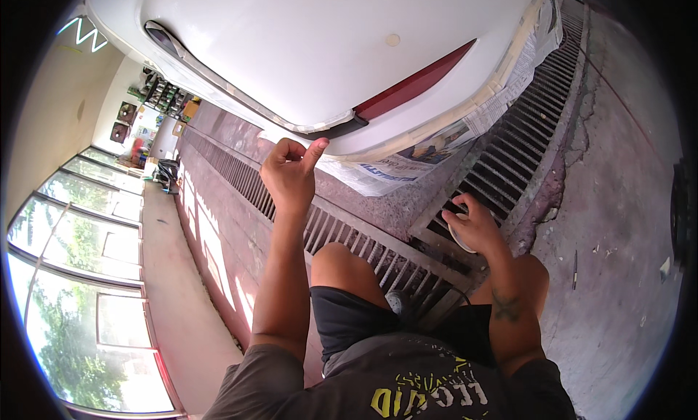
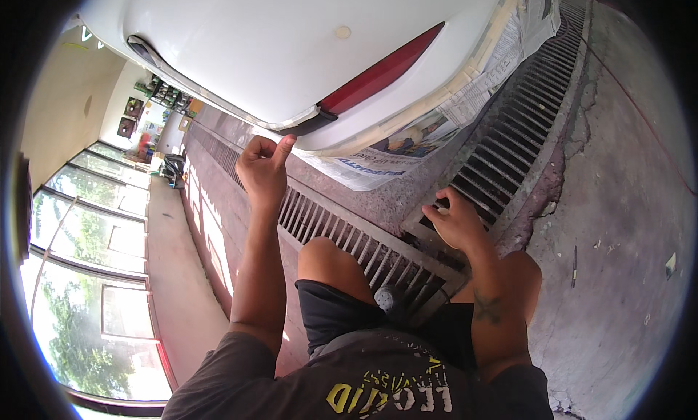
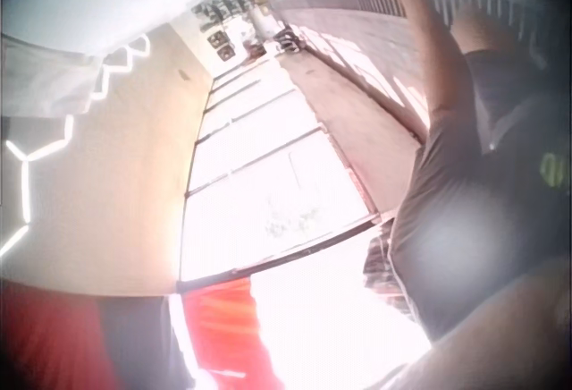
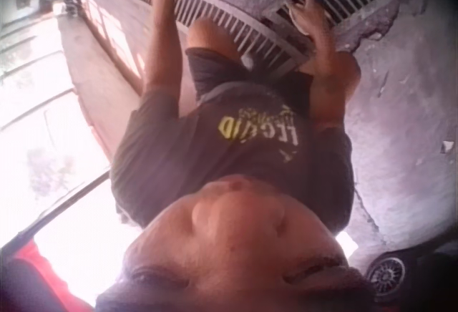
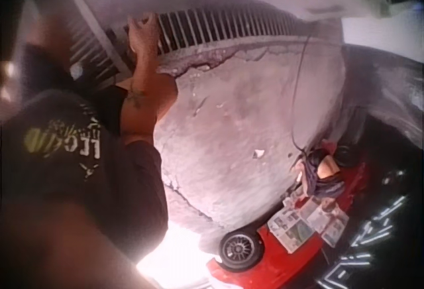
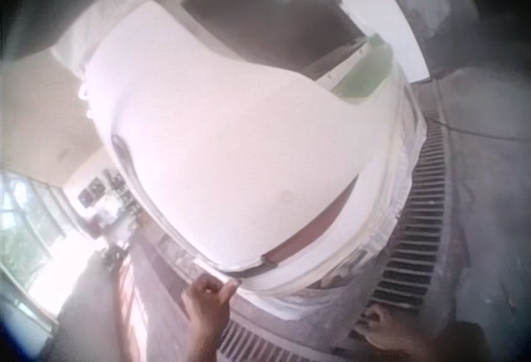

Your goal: The person applies masking tape to the edges of a white car bumper. They carefully align and press the tape along the contours of the bumper and a vent area to mask off sections.

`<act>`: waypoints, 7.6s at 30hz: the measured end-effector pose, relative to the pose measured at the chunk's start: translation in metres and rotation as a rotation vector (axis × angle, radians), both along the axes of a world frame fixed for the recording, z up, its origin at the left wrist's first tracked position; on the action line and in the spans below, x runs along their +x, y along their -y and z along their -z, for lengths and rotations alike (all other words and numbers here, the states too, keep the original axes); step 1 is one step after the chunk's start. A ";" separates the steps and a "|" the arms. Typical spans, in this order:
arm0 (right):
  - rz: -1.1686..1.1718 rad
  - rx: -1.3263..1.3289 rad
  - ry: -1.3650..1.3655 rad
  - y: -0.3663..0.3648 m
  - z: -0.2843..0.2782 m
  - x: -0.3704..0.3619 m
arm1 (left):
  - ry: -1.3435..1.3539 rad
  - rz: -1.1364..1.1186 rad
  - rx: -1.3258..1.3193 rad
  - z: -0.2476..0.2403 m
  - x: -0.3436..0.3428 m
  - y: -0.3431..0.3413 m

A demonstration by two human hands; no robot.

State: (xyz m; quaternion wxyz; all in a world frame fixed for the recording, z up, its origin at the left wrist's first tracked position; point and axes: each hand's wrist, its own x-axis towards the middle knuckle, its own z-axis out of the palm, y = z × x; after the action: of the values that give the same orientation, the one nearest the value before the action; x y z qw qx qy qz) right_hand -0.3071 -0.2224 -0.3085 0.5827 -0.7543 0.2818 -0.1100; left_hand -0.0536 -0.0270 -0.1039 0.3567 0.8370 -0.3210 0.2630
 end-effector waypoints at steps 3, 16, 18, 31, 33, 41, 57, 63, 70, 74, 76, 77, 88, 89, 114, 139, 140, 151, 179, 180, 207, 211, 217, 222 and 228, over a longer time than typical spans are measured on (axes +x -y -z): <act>-0.170 0.015 -0.058 -0.010 0.001 0.013 | 0.065 -0.059 0.071 -0.013 0.004 0.010; -0.513 0.720 0.448 -0.034 -0.041 0.037 | -0.244 0.156 0.331 0.008 -0.108 -0.034; -0.507 0.676 0.528 -0.043 -0.051 0.032 | -0.199 0.254 0.355 0.014 -0.123 -0.038; -0.465 0.143 0.571 -0.067 -0.049 0.047 | -0.178 0.395 0.471 0.047 -0.116 -0.043; -0.494 0.102 0.504 -0.067 -0.050 0.050 | -0.290 0.386 0.416 0.053 -0.115 -0.044; -0.608 0.091 0.437 -0.085 -0.035 0.058 | -0.403 0.344 0.307 0.091 -0.105 -0.083; -0.876 0.130 0.433 -0.099 -0.023 0.067 | -0.236 0.209 0.483 0.093 -0.116 -0.118; -0.937 0.075 0.446 -0.115 -0.029 0.078 | -0.092 0.120 0.540 0.111 -0.119 -0.127; -0.807 0.165 0.378 -0.114 -0.021 0.082 | -0.588 0.025 0.166 0.133 -0.116 -0.127; -0.770 0.040 0.329 -0.106 -0.031 0.078 | -0.653 0.134 0.141 0.124 -0.093 -0.117; -0.705 0.007 0.344 -0.104 -0.028 0.078 | -0.706 0.210 0.231 0.125 -0.076 -0.111; -0.673 -0.003 0.348 -0.105 -0.025 0.077 | -0.729 0.210 0.213 0.130 -0.070 -0.107; -0.417 -0.004 0.183 -0.107 -0.012 0.086 | -0.318 0.614 0.367 0.167 -0.007 -0.073; -0.390 0.046 0.136 -0.107 -0.010 0.082 | -0.313 0.650 0.424 0.173 -0.004 -0.067; 0.395 -1.250 0.095 -0.137 -0.134 0.093 | -1.141 1.222 0.145 0.103 0.042 -0.015; 0.501 -2.147 0.536 -0.135 -0.416 0.177 | -1.526 1.640 -0.873 -0.157 0.100 -0.023; 0.502 -2.165 0.546 -0.132 -0.417 0.180 | -1.524 1.639 -0.869 -0.159 0.101 -0.024; 0.587 -2.086 0.778 -0.097 -0.458 0.192 | -0.550 1.231 -0.910 -0.176 0.108 -0.022; 0.268 -2.217 0.814 -0.055 -0.502 0.214 | 0.456 0.791 -0.694 -0.221 0.131 0.026; 0.275 -2.226 0.804 -0.055 -0.502 0.214 | 0.455 0.791 -0.694 -0.220 0.132 0.026; 0.242 -2.283 0.733 -0.062 -0.509 0.212 | 0.464 0.669 -0.777 -0.224 0.115 0.033; 0.238 -2.283 0.770 -0.062 -0.510 0.212 | 0.542 0.547 -0.790 -0.226 0.110 0.035; 0.240 -2.270 0.773 -0.059 -0.510 0.211 | 0.640 0.472 -0.788 -0.228 0.111 0.037; 0.217 -2.269 0.741 -0.056 -0.511 0.207 | 0.657 0.438 -0.788 -0.224 0.110 0.040; 0.195 -2.275 0.739 -0.055 -0.515 0.207 | 0.697 0.419 -0.776 -0.226 0.109 0.037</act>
State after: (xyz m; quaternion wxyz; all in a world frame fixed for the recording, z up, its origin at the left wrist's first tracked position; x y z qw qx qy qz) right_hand -0.0997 -0.1672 0.2064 -0.3828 -0.7352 -0.1054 -0.5494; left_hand 0.0557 -0.0643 0.1222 0.5558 0.4264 -0.4590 0.5464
